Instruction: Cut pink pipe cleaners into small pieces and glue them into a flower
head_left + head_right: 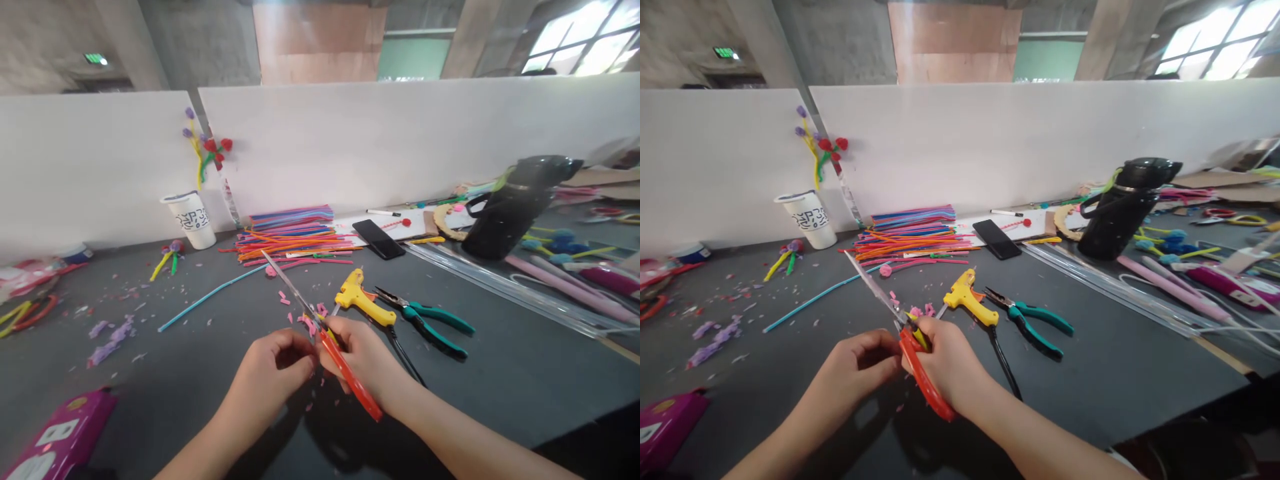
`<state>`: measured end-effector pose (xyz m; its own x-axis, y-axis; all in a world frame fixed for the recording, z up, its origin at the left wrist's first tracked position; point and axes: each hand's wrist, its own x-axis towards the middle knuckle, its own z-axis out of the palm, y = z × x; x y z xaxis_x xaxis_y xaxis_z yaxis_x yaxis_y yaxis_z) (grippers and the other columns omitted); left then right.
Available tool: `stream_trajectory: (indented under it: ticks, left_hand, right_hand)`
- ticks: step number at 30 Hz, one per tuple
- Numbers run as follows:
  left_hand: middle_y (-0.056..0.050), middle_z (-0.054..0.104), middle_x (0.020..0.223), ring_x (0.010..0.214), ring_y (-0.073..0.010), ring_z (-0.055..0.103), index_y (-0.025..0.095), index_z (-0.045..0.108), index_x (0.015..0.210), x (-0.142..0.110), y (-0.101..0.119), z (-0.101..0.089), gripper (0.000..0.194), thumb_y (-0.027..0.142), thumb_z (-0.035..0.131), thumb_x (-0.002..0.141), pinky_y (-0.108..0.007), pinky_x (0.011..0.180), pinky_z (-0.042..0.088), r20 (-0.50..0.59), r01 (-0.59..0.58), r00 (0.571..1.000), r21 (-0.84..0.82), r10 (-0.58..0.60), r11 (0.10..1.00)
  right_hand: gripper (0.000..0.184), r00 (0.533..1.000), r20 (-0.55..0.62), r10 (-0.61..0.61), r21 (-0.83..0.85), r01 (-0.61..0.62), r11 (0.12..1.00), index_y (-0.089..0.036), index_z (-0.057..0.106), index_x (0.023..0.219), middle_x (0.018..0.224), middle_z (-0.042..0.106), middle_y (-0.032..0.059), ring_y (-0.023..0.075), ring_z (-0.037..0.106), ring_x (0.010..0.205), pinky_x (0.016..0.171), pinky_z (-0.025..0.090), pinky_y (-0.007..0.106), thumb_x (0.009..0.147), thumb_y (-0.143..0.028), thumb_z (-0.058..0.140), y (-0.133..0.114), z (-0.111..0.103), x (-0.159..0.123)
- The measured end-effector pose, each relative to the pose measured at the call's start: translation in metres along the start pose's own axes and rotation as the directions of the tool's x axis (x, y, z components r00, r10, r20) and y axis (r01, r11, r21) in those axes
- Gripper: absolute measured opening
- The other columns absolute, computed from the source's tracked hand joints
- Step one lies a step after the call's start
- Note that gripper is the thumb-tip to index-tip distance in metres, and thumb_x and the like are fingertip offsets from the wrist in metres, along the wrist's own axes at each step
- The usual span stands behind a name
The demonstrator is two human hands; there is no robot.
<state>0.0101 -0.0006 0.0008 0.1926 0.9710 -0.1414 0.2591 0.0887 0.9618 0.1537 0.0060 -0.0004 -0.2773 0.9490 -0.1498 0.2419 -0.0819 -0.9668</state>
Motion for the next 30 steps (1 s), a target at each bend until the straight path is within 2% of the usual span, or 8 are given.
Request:
stream_trajectory:
  ticks: [4, 7, 11, 15, 17, 20, 24, 30]
  left_hand:
    - [-0.003, 0.063, 0.064, 0.062, -0.0176, 0.056, 0.017, 0.064, 0.066, -0.002, 0.001, 0.002, 0.009, 0.016, 0.055, 0.063, -0.026, 0.058, 0.042, -0.007, -0.034, 0.999, 0.085, 0.035, 0.996]
    - [-0.002, 0.061, 0.061, 0.059, -0.0157, 0.053, 0.017, 0.063, 0.064, -0.002, 0.0, 0.002, 0.009, 0.014, 0.055, 0.062, -0.025, 0.056, 0.04, 0.001, -0.054, 0.999, 0.061, 0.054, 0.997]
    - [0.002, 0.056, 0.056, 0.054, -0.0119, 0.05, 0.017, 0.062, 0.064, -0.001, 0.001, -0.006, 0.003, 0.019, 0.061, 0.065, -0.023, 0.054, 0.04, -0.112, -0.111, 0.989, -0.159, 0.094, 0.981]
    - [0.002, 0.059, 0.062, 0.056, -0.0109, 0.052, 0.018, 0.063, 0.065, -0.001, 0.006, -0.016, 0.006, 0.023, 0.065, 0.066, -0.022, 0.056, 0.042, -0.274, -0.252, 0.949, -0.36, 0.156, 0.898]
    - [0.002, 0.06, 0.061, 0.055, -0.0107, 0.052, 0.018, 0.063, 0.065, -0.002, 0.008, -0.018, 0.006, 0.023, 0.066, 0.066, -0.022, 0.054, 0.042, -0.313, -0.267, 0.939, -0.41, 0.141, 0.872]
    - [0.002, 0.059, 0.06, 0.054, -0.0102, 0.053, 0.018, 0.063, 0.065, -0.005, 0.009, -0.018, 0.005, 0.022, 0.066, 0.066, -0.021, 0.054, 0.043, -0.326, -0.293, 0.933, -0.45, 0.151, 0.843]
    - [0.002, 0.061, 0.063, 0.056, -0.0099, 0.054, 0.019, 0.064, 0.068, -0.008, 0.009, -0.016, 0.003, 0.02, 0.066, 0.067, -0.021, 0.056, 0.044, -0.332, -0.323, 0.926, -0.454, 0.178, 0.83]
    - [0.002, 0.06, 0.062, 0.056, -0.0106, 0.053, 0.019, 0.063, 0.069, -0.009, 0.009, -0.015, 0.003, 0.021, 0.065, 0.068, -0.022, 0.055, 0.044, -0.316, -0.323, 0.929, -0.435, 0.193, 0.84]
  right_hand:
    - [0.013, 1.0, -0.01, -0.014, -0.014, 0.014, 1.0, -0.02, 0.041, 0.063, 0.047, 0.037, -0.0104, 0.0046, 0.038, 0.035, 0.036, 0.025, 0.015, 0.065, -0.008, 0.046, 0.001, 0.0, -0.001]
    - [0.01, 0.999, -0.006, -0.043, -0.016, 0.043, 0.999, -0.02, 0.041, 0.065, 0.049, 0.038, -0.0096, 0.0051, 0.037, 0.037, 0.038, 0.026, 0.016, 0.068, -0.013, 0.049, 0.003, -0.001, -0.002]
    - [0.017, 0.985, -0.011, -0.174, -0.035, 0.174, 0.984, -0.02, 0.04, 0.068, 0.057, 0.038, -0.0076, 0.0067, 0.037, 0.048, 0.045, 0.031, 0.018, 0.074, -0.028, 0.053, 0.005, -0.003, -0.005]
    - [0.024, 0.99, -0.005, -0.139, -0.229, 0.134, 0.964, -0.021, 0.036, 0.068, 0.057, 0.04, -0.0074, 0.0079, 0.035, 0.049, 0.047, 0.031, 0.019, 0.072, -0.035, 0.056, 0.007, -0.003, -0.015]
    - [0.026, 0.992, -0.005, -0.124, -0.4, 0.112, 0.91, -0.022, 0.035, 0.067, 0.054, 0.041, -0.0076, 0.0086, 0.035, 0.046, 0.045, 0.027, 0.02, 0.071, -0.036, 0.057, 0.009, -0.004, -0.021]
    - [0.022, 0.983, 0.023, -0.185, -0.59, 0.163, 0.791, -0.023, 0.037, 0.07, 0.054, 0.048, -0.0055, 0.011, 0.039, 0.046, 0.045, 0.025, 0.022, 0.073, -0.036, 0.054, 0.012, -0.006, -0.029]
    - [0.019, 0.96, 0.014, -0.278, -0.737, 0.198, 0.646, -0.022, 0.039, 0.077, 0.061, 0.054, -0.0003, 0.0157, 0.047, 0.053, 0.049, 0.028, 0.024, 0.077, -0.039, 0.047, 0.018, -0.011, -0.033]
    - [0.036, 0.941, 0.009, -0.339, -0.854, 0.184, 0.487, -0.021, 0.045, 0.081, 0.057, 0.053, -0.0004, 0.0183, 0.053, 0.051, 0.048, 0.028, 0.025, 0.078, -0.056, 0.045, 0.022, -0.018, -0.029]
